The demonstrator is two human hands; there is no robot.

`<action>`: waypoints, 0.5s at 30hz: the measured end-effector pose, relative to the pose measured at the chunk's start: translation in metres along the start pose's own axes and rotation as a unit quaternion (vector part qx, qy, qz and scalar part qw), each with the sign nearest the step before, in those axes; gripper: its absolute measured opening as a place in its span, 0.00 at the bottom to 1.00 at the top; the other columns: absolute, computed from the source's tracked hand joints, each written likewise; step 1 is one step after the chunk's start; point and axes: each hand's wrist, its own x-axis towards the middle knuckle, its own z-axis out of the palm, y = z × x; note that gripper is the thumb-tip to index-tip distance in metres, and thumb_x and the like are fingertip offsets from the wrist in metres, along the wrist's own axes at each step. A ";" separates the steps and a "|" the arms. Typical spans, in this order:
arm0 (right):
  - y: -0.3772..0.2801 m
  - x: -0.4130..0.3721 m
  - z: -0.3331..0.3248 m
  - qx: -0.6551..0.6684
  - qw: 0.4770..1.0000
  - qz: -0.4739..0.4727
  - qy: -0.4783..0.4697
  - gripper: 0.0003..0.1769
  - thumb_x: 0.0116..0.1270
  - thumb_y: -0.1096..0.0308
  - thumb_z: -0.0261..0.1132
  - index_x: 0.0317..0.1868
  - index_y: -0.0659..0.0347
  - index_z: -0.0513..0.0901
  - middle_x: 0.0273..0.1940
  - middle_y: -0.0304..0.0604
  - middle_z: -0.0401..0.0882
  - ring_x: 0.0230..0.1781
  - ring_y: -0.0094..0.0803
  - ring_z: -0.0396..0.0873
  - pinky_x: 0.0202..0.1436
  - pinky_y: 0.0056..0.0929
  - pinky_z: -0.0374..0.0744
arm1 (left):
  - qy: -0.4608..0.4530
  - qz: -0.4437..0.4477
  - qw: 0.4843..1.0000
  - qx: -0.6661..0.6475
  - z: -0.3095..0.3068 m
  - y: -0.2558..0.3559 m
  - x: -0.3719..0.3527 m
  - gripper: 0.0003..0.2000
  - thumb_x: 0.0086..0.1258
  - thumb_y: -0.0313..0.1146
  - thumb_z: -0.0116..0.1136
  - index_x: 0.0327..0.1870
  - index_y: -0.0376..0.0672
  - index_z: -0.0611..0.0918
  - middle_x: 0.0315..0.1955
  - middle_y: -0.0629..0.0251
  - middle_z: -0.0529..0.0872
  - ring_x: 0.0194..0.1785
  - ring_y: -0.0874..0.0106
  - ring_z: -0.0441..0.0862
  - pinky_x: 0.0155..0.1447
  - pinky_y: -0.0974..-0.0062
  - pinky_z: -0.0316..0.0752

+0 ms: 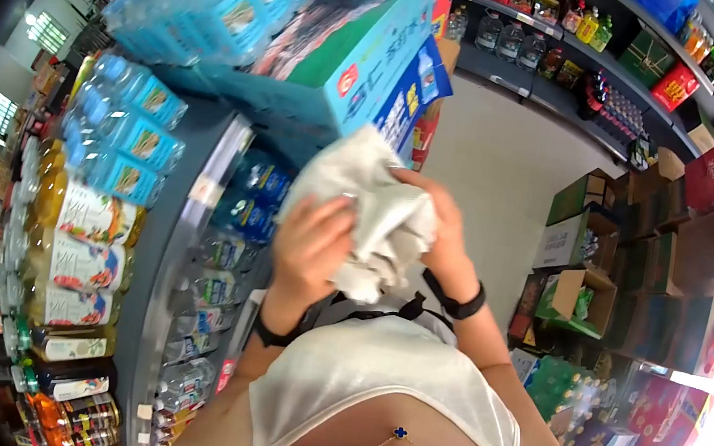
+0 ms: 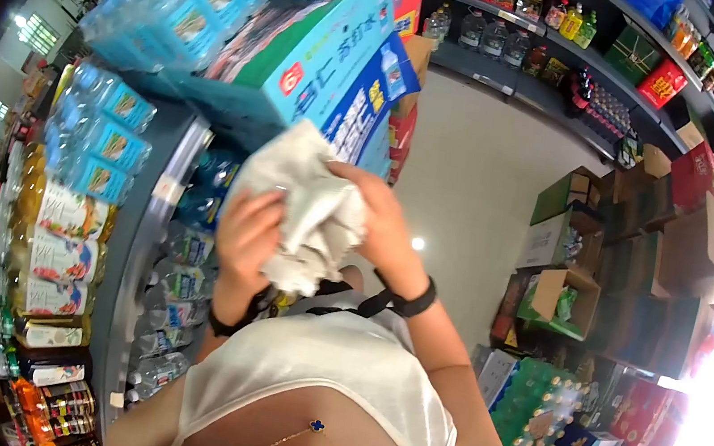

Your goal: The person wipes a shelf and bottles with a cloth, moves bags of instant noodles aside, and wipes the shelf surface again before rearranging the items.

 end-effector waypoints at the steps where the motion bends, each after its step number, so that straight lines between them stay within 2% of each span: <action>1: 0.008 0.011 0.003 0.021 1.000 0.005 -0.009 0.26 0.55 0.68 0.70 0.56 0.63 0.76 0.55 0.46 0.78 0.52 0.43 0.77 0.55 0.35 0.75 | 0.014 -0.023 1.000 0.014 0.003 -0.010 0.008 0.09 0.50 0.30 0.58 0.28 0.32 0.81 0.42 0.55 0.83 0.53 0.55 0.80 0.57 0.55 0.71; 3: 0.035 0.038 0.008 -0.014 0.998 -0.041 -0.054 0.24 0.55 0.70 0.66 0.55 0.64 0.76 0.53 0.49 0.76 0.52 0.47 0.76 0.55 0.35 0.74 | 0.056 -0.056 0.996 0.048 0.022 -0.041 0.019 0.11 0.50 0.30 0.59 0.30 0.31 0.81 0.43 0.53 0.84 0.52 0.54 0.80 0.54 0.56 0.73; 5: 0.068 0.062 0.016 -0.101 0.980 -0.133 -0.105 0.22 0.54 0.71 0.65 0.51 0.65 0.76 0.51 0.49 0.76 0.50 0.48 0.76 0.53 0.37 0.75 | 0.052 -0.122 0.990 0.053 0.041 -0.068 0.033 0.11 0.50 0.30 0.60 0.30 0.29 0.81 0.42 0.53 0.84 0.51 0.54 0.81 0.54 0.59 0.74; 6: 0.084 0.067 0.018 -0.081 0.981 -0.129 -0.118 0.22 0.54 0.71 0.65 0.51 0.66 0.76 0.50 0.49 0.76 0.50 0.48 0.76 0.53 0.37 0.75 | 0.073 -0.107 0.990 0.048 0.050 -0.080 0.031 0.10 0.53 0.29 0.60 0.32 0.30 0.81 0.41 0.54 0.85 0.50 0.56 0.81 0.53 0.63 0.76; 7: 0.099 0.069 0.023 -0.060 0.982 -0.126 -0.130 0.21 0.54 0.71 0.64 0.50 0.66 0.76 0.50 0.49 0.75 0.49 0.48 0.76 0.52 0.38 0.76 | 0.137 -0.085 0.984 0.077 0.075 -0.098 0.006 0.07 0.56 0.27 0.59 0.33 0.33 0.82 0.39 0.58 0.86 0.49 0.59 0.81 0.51 0.61 0.76; 9: 0.110 0.081 0.021 -0.041 0.979 -0.129 -0.153 0.20 0.54 0.72 0.64 0.49 0.66 0.75 0.50 0.49 0.74 0.49 0.47 0.76 0.51 0.38 0.76 | 0.116 -0.083 0.967 0.210 0.103 -0.093 -0.010 0.05 0.57 0.23 0.57 0.33 0.37 0.83 0.41 0.62 0.86 0.49 0.62 0.80 0.49 0.64 0.76; 11: 0.135 0.087 0.018 -0.013 0.976 -0.118 -0.182 0.21 0.53 0.71 0.64 0.49 0.65 0.75 0.50 0.49 0.74 0.48 0.46 0.76 0.51 0.37 0.77 | 0.060 -0.113 0.953 0.274 0.136 -0.100 -0.046 0.04 0.57 0.24 0.57 0.32 0.40 0.83 0.44 0.66 0.86 0.49 0.64 0.79 0.50 0.63 0.74; 12: 0.147 0.092 0.015 -0.001 0.975 -0.156 -0.160 0.17 0.52 0.72 0.64 0.44 0.64 0.76 0.45 0.46 0.74 0.44 0.44 0.76 0.45 0.36 0.77 | 0.031 -0.118 0.956 0.266 0.148 -0.101 -0.059 0.05 0.59 0.25 0.57 0.34 0.41 0.83 0.46 0.68 0.85 0.49 0.65 0.79 0.51 0.62 0.72; 13: 0.156 0.095 0.014 0.005 0.971 -0.136 -0.198 0.15 0.52 0.72 0.64 0.41 0.63 0.77 0.44 0.45 0.75 0.43 0.43 0.76 0.43 0.36 0.77 | -0.001 -0.124 0.958 0.258 0.159 -0.100 -0.074 0.05 0.61 0.27 0.56 0.37 0.42 0.83 0.48 0.70 0.84 0.49 0.65 0.78 0.52 0.61 0.71; 14: 0.165 0.097 0.014 0.014 0.964 -0.119 -0.237 0.13 0.51 0.72 0.64 0.39 0.62 0.77 0.43 0.44 0.75 0.42 0.42 0.77 0.41 0.35 0.77 | 0.028 -0.108 0.957 0.268 0.173 -0.098 -0.088 0.08 0.66 0.32 0.56 0.41 0.42 0.81 0.50 0.64 0.83 0.49 0.60 0.78 0.54 0.55 0.69; 15: 0.176 0.103 0.015 0.024 0.954 -0.106 -0.279 0.11 0.51 0.72 0.64 0.37 0.61 0.77 0.42 0.44 0.76 0.41 0.41 0.77 0.39 0.35 0.77 | 0.031 -0.136 0.955 0.264 0.191 -0.099 -0.110 0.09 0.67 0.33 0.55 0.44 0.41 0.80 0.50 0.61 0.82 0.50 0.58 0.77 0.54 0.54 0.69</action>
